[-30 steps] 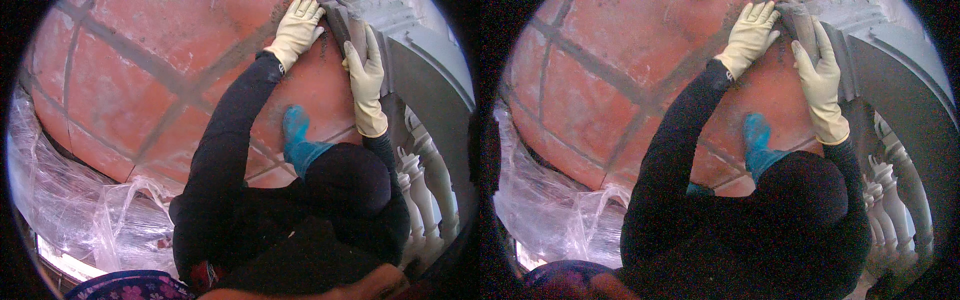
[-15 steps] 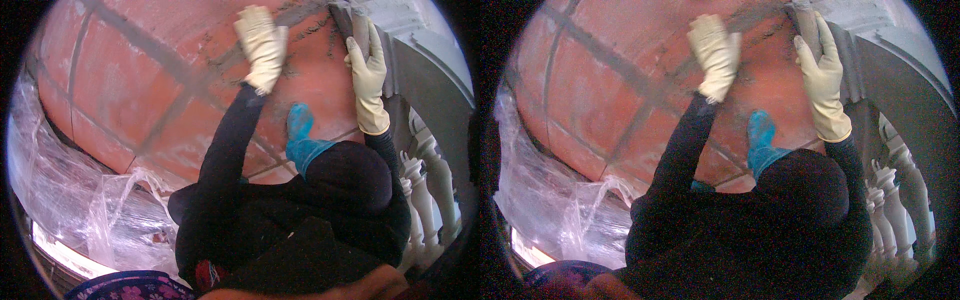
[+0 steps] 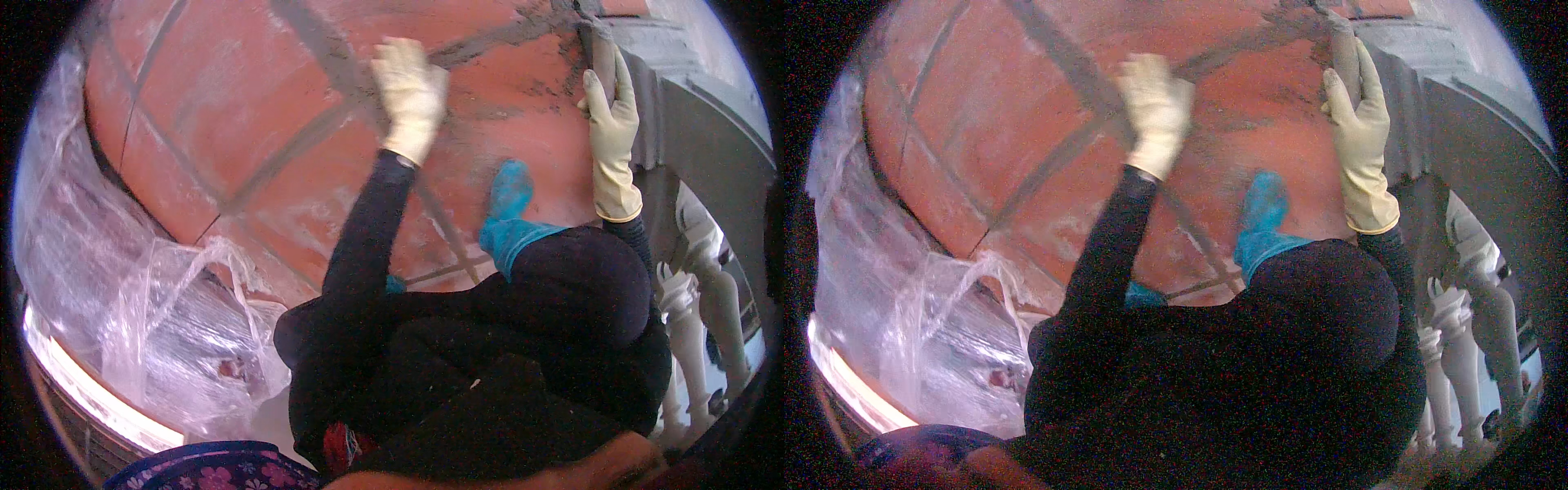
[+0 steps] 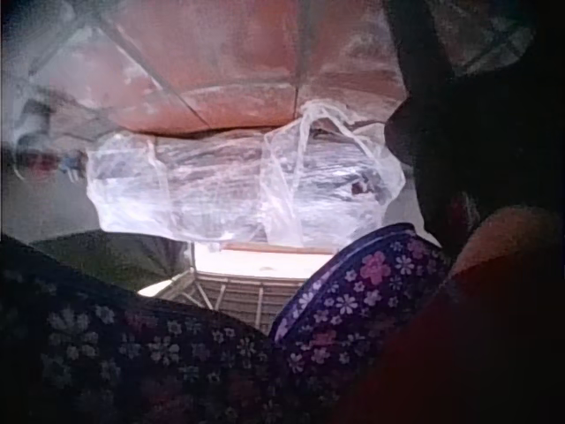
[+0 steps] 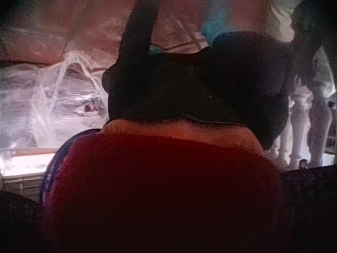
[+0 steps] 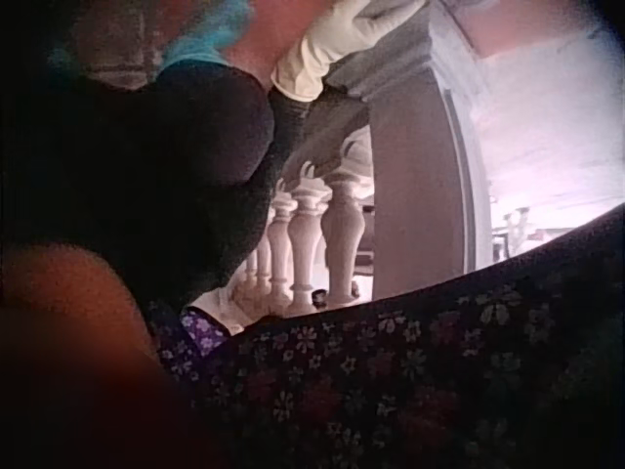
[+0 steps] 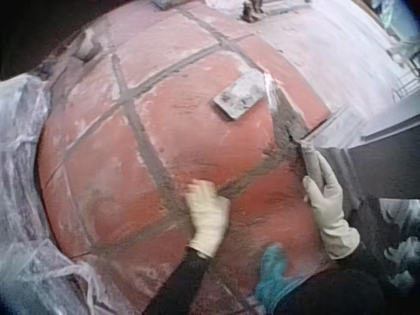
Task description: The person applies grout to the joints between red floor tiles using a trowel. They spread the material into the gaps and smooth the surface while kneeling on the floor.
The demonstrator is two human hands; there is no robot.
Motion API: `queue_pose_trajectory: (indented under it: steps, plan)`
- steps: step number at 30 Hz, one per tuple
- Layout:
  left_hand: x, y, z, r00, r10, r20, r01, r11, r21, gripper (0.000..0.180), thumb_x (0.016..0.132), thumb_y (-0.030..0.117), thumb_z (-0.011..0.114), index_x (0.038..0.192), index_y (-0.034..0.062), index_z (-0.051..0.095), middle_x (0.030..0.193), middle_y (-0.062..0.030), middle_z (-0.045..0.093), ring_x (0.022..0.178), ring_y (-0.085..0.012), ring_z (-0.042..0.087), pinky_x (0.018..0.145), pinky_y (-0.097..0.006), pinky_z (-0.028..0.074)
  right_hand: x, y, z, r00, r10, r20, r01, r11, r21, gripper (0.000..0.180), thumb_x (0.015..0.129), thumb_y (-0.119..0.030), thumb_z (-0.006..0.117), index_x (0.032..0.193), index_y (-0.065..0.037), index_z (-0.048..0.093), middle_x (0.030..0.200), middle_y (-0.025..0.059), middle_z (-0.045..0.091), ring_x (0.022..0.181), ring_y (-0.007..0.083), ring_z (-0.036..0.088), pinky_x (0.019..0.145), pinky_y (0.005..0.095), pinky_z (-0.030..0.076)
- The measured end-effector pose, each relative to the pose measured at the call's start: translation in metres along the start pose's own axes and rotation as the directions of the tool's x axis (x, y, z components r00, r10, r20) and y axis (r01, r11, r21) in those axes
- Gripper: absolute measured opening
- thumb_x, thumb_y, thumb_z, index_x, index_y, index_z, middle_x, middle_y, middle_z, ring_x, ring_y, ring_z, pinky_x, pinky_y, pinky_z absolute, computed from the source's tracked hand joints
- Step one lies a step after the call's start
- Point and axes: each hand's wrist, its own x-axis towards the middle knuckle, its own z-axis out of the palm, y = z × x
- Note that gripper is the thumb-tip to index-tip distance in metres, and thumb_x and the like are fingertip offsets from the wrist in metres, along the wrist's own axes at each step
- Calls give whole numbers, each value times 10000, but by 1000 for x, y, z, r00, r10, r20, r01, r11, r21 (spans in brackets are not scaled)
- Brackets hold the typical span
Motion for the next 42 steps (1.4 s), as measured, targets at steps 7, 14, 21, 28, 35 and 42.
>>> queue_pose_trajectory:
  steps: [7,14,21,28,35,42]
  plan:
    - [-126,-11,9,995,-9,-103,-28,936,-350,629,963,337,572,1488,42,390,1574,-195,331,1486,-378,239,1204,-547,132,-19,31,29,951,-185,249,258,917,-305,511,924,-195,673,1375,-32,497,1183,133,657,1014,253,669,897,355,524]
    - [-179,-154,-11,525,-793,-309,774,596,-212,584,1028,338,449,1504,18,346,1589,-233,284,1475,-386,265,1191,-557,169,-102,51,73,512,-42,858,594,738,-319,643,915,-215,603,1506,-309,369,973,163,625,836,398,655,726,493,541]
    - [-185,-151,1,490,-828,-273,815,546,-192,582,1034,369,398,1516,46,345,1589,-219,294,1470,-390,270,1200,-532,164,-88,74,52,808,-158,568,429,819,-381,521,965,-210,576,1471,-250,461,1271,140,637,1084,347,651,891,398,529]
    - [-183,-150,-2,465,-838,-287,825,527,-203,567,1031,360,402,1498,39,375,1581,-220,313,1470,-391,274,1193,-537,187,-69,49,26,935,-79,345,223,888,-401,533,975,-112,574,1491,-127,438,1417,113,572,1279,200,573,1028,304,458]
    - [-182,-149,-2,473,-832,-289,815,538,-216,560,1026,331,431,1496,32,372,1572,-231,321,1457,-404,291,1187,-551,194,-98,66,51,842,23,538,291,822,-489,490,960,-182,623,1439,-172,519,1367,82,616,1266,198,585,1029,306,456]
    - [-183,-148,-2,467,-832,-300,817,536,-216,552,1026,332,433,1485,29,388,1565,-230,335,1457,-406,292,1184,-551,203,-69,56,23,982,4,187,84,882,-464,472,1004,-194,582,1460,-117,486,1420,83,576,1270,153,571,1034,290,442]
